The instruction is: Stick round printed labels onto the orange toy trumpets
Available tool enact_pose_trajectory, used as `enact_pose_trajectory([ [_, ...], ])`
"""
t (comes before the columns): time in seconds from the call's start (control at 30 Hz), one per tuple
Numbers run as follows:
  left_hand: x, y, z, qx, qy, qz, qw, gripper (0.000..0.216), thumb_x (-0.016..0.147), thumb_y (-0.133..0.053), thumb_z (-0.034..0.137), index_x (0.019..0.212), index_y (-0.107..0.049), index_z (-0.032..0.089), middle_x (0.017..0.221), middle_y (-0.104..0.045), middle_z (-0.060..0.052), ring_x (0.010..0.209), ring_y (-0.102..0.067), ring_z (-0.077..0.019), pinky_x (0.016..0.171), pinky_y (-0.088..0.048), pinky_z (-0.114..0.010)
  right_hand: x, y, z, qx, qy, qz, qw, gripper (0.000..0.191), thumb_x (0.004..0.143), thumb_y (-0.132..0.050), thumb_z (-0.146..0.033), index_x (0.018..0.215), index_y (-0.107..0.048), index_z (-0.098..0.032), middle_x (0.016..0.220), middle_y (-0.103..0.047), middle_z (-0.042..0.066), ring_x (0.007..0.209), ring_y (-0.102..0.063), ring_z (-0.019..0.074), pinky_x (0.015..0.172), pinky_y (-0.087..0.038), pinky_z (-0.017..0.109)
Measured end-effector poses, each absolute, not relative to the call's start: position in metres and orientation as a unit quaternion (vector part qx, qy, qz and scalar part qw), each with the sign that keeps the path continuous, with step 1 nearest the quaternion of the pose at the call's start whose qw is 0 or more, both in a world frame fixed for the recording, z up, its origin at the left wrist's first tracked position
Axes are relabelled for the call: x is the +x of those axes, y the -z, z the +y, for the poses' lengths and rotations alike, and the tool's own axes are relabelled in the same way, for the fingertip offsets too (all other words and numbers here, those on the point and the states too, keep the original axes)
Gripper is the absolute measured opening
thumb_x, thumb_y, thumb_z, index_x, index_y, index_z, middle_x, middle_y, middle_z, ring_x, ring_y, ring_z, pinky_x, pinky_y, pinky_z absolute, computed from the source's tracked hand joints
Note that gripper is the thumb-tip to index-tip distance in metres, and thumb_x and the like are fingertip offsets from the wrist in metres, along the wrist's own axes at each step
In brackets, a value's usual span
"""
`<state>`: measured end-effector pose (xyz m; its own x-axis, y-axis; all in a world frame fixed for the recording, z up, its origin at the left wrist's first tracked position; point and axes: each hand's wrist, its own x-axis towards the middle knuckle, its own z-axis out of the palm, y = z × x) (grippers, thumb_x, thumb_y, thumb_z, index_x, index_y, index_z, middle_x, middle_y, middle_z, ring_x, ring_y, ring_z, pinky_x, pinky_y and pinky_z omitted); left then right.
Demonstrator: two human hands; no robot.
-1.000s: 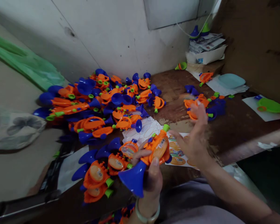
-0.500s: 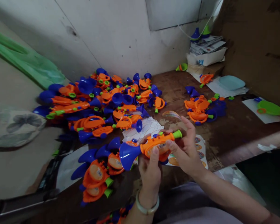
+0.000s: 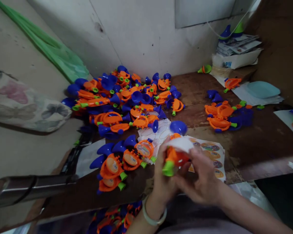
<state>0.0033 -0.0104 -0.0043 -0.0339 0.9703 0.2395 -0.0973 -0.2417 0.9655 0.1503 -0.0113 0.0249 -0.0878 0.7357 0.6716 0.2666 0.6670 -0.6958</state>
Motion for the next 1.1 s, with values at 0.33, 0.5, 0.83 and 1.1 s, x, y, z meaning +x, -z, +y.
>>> enact_pose_trajectory([
  [0.33, 0.006, -0.005, -0.007, 0.398, -0.585, 0.368, 0.603, 0.066, 0.084, -0.097, 0.047, 0.143, -0.072, 0.032, 0.141, -0.078, -0.013, 0.124, -0.08, -0.0355, 0.108, -0.067, -0.05, 0.165, -0.044, 0.003, -0.442, -0.409, -0.495, 0.627, 0.011, 0.094, -0.088, -0.029, 0.093, -0.077, -0.029, 0.082, -0.077, -0.002, 0.069, -0.073, 0.0135, 0.064, -0.064, 0.023],
  [0.5, 0.006, -0.01, -0.009, 0.402, -0.585, 0.351, 0.611, 0.069, 0.083, -0.098, 0.042, 0.145, -0.069, 0.033, 0.158, -0.069, -0.015, 0.136, -0.074, -0.0369, 0.113, -0.065, -0.05, 0.16, -0.047, 0.006, -0.469, -0.418, -0.494, 0.601, 0.017, 0.087, -0.092, -0.032, 0.085, -0.076, -0.025, 0.071, -0.073, -0.003, 0.061, -0.068, 0.0123, 0.057, -0.06, 0.021],
  [0.83, 0.004, -0.011, -0.007, 0.424, -0.573, 0.352, 0.606, 0.073, 0.082, -0.098, 0.05, 0.146, -0.068, 0.031, 0.156, -0.069, -0.016, 0.131, -0.077, -0.0379, 0.111, -0.066, -0.051, 0.159, -0.048, 0.007, -0.486, -0.433, -0.505, 0.567, 0.019, 0.088, -0.088, -0.036, 0.084, -0.074, -0.024, 0.07, -0.073, -0.002, 0.059, -0.067, 0.0132, 0.053, -0.059, 0.021],
  [1.1, 0.004, -0.01, -0.007, 0.428, -0.578, 0.363, 0.593, 0.067, 0.085, -0.095, 0.049, 0.144, -0.07, 0.03, 0.149, -0.074, -0.016, 0.131, -0.077, -0.0369, 0.112, -0.065, -0.052, 0.159, -0.049, 0.007, -0.482, -0.441, -0.507, 0.563, 0.013, 0.087, -0.086, -0.028, 0.083, -0.075, -0.024, 0.072, -0.074, -0.002, 0.059, -0.066, 0.011, 0.053, -0.056, 0.019],
])
